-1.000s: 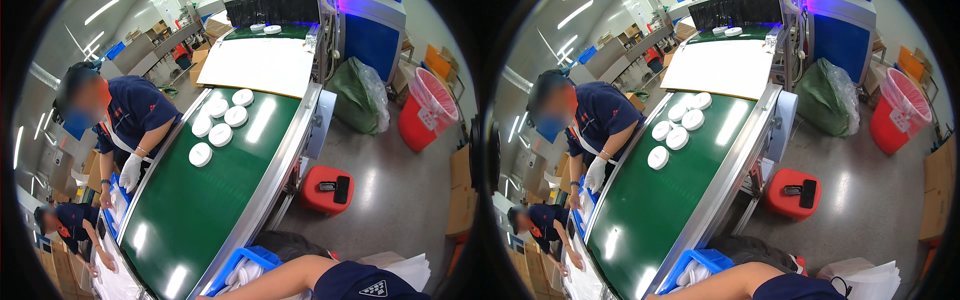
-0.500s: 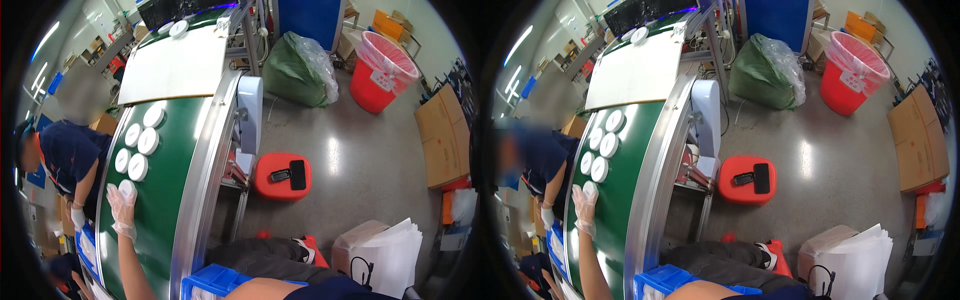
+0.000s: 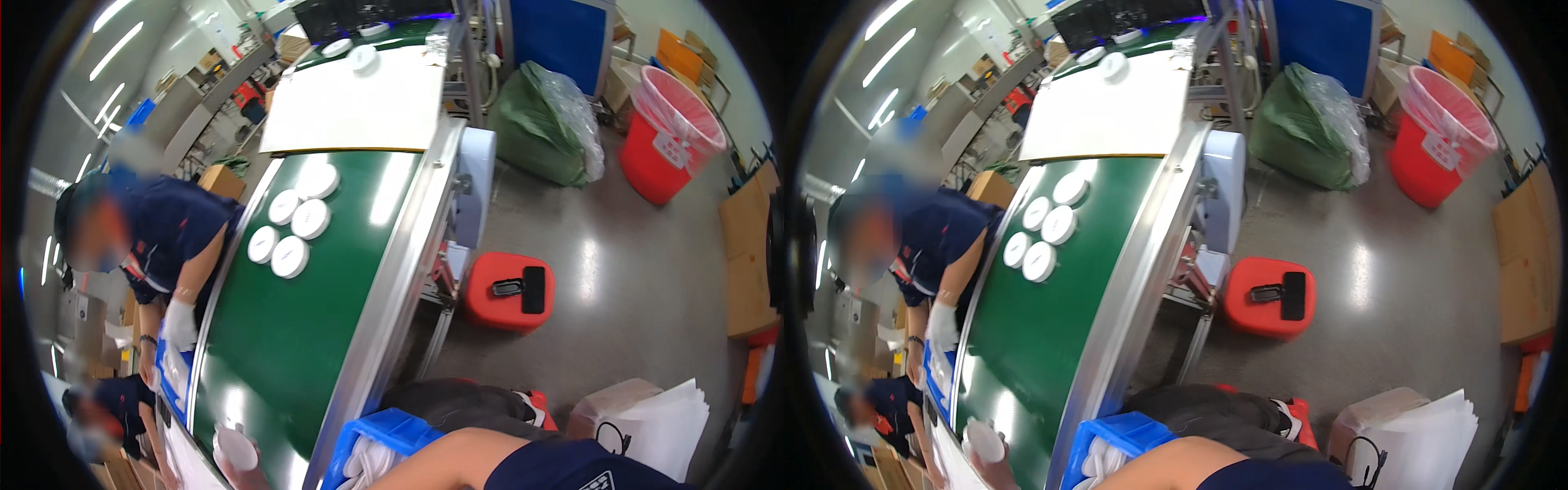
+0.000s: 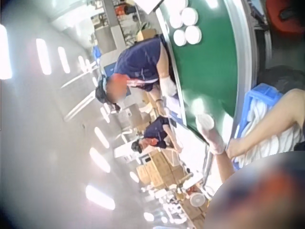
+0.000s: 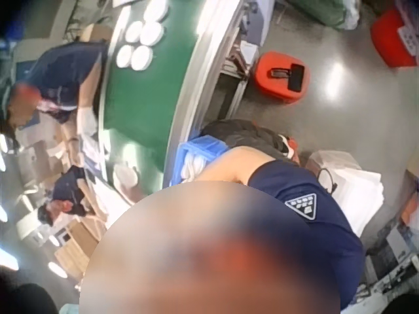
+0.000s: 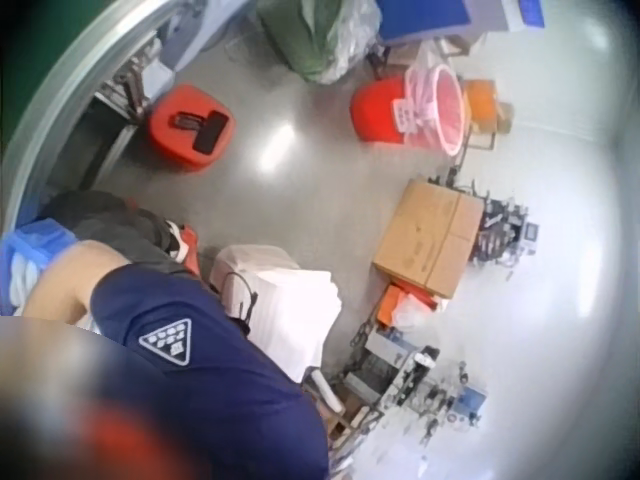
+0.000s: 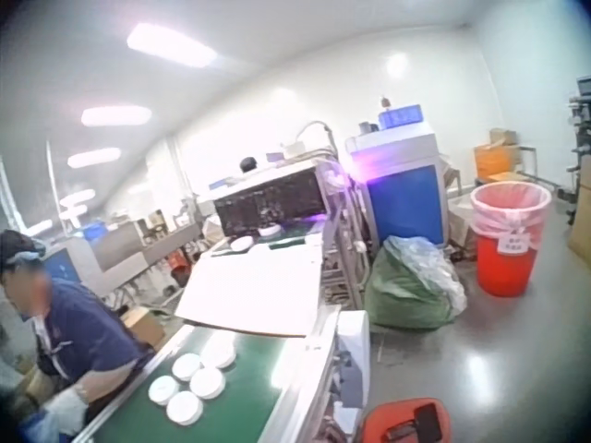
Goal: The person places white plastic lids onto white cosmetic containers by hand, one by one, as the containers move along a conveyor belt.
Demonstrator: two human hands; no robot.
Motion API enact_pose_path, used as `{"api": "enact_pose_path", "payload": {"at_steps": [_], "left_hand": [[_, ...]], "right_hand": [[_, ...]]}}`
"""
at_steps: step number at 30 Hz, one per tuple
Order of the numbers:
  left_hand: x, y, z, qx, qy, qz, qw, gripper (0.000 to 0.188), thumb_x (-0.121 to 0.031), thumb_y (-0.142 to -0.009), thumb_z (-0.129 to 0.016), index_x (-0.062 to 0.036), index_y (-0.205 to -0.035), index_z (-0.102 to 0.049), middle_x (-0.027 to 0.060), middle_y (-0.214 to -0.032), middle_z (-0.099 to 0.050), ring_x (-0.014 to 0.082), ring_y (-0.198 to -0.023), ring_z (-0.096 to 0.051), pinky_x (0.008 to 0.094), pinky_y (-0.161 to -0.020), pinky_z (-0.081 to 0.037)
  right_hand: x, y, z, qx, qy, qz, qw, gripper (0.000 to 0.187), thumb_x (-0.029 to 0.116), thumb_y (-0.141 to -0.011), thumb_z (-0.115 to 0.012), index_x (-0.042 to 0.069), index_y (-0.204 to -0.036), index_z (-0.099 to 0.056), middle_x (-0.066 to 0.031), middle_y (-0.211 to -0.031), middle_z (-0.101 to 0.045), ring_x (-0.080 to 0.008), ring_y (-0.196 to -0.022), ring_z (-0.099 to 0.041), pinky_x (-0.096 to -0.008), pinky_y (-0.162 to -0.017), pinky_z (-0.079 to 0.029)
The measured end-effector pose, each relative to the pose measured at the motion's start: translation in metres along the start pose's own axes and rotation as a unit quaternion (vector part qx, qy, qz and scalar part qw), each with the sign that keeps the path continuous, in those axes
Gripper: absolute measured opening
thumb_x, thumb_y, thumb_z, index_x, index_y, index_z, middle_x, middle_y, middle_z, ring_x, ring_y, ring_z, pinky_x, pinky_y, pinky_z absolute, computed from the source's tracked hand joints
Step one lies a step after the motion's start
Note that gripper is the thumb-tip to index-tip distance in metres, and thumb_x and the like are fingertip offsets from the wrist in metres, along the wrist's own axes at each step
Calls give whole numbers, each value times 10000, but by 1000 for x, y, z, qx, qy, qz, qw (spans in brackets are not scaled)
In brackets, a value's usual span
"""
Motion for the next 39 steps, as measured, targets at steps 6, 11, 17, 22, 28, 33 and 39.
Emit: {"api": "enact_pose_path", "payload": {"at_steps": [6,11,17,22,28,33,39], "left_hand": [[-29,129,-13,-36,-19,-169,985,608,-467,-846,-398,32,-1191,-425,199,-1248,-446,329,-1086,-497,439,-846,-469],[19,121,10,20,368,-79,926,717,-501,-783,-494,-52,-1310,-311,198,-1175,-481,267,-872,-592,347,-604,-577],[45,125,30,-52,282,-100,953,769,-595,-777,-449,-43,-1300,-338,172,-1141,-520,252,-802,-581,300,-614,-511],[53,118,37,14,328,-91,940,821,-634,-757,-453,-35,-1305,-326,156,-1096,-540,263,-781,-579,322,-601,-495],[11,136,21,-60,247,-113,961,687,-562,-814,-422,-16,-1229,-406,187,-1207,-470,276,-914,-523,342,-683,-463],[15,139,20,-92,215,-95,968,676,-595,-806,-437,-49,-1203,-425,151,-1315,-396,332,-1117,-467,447,-846,-467],[13,138,16,-102,186,-97,973,730,-627,-778,-454,-35,-1204,-425,159,-1314,-399,328,-1097,-482,447,-835,-472]], "right_hand": [[-26,3,-11,-9,-161,-125,979,167,238,-720,-538,117,-757,-648,-119,-758,-634,-303,-712,-609,-421,-578,-453],[-27,16,-6,6,-272,-100,957,188,258,-768,-527,94,-834,-593,-157,-738,-610,-338,-690,-596,-416,-588,-440],[-3,16,18,111,-123,-90,982,177,249,-738,-567,87,-807,-547,-167,-678,-584,-349,-665,-589,-437,-572,-432],[-16,11,32,27,-179,-154,971,182,226,-725,-571,68,-812,-551,-168,-668,-586,-341,-663,-594,-448,-557,-440],[1,25,21,252,-201,-120,939,146,143,-717,-541,22,-760,-611,-189,-693,-603,-350,-680,-599,-457,-559,-447],[-5,25,22,150,-175,-158,960,138,118,-696,-534,35,-779,-608,-192,-728,-611,-359,-700,-602,-456,-581,-458],[-5,26,19,135,-257,-166,942,197,94,-700,-532,89,-884,-603,-177,-792,-618,-355,-779,-596,-447,-647,-454]]}}
Point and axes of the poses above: each hand's wrist, its own y-axis away from the middle knuckle, its own z-axis out of the back of the hand, x = y × z, the point moved 6 cm from there along -y, towards the middle knuckle
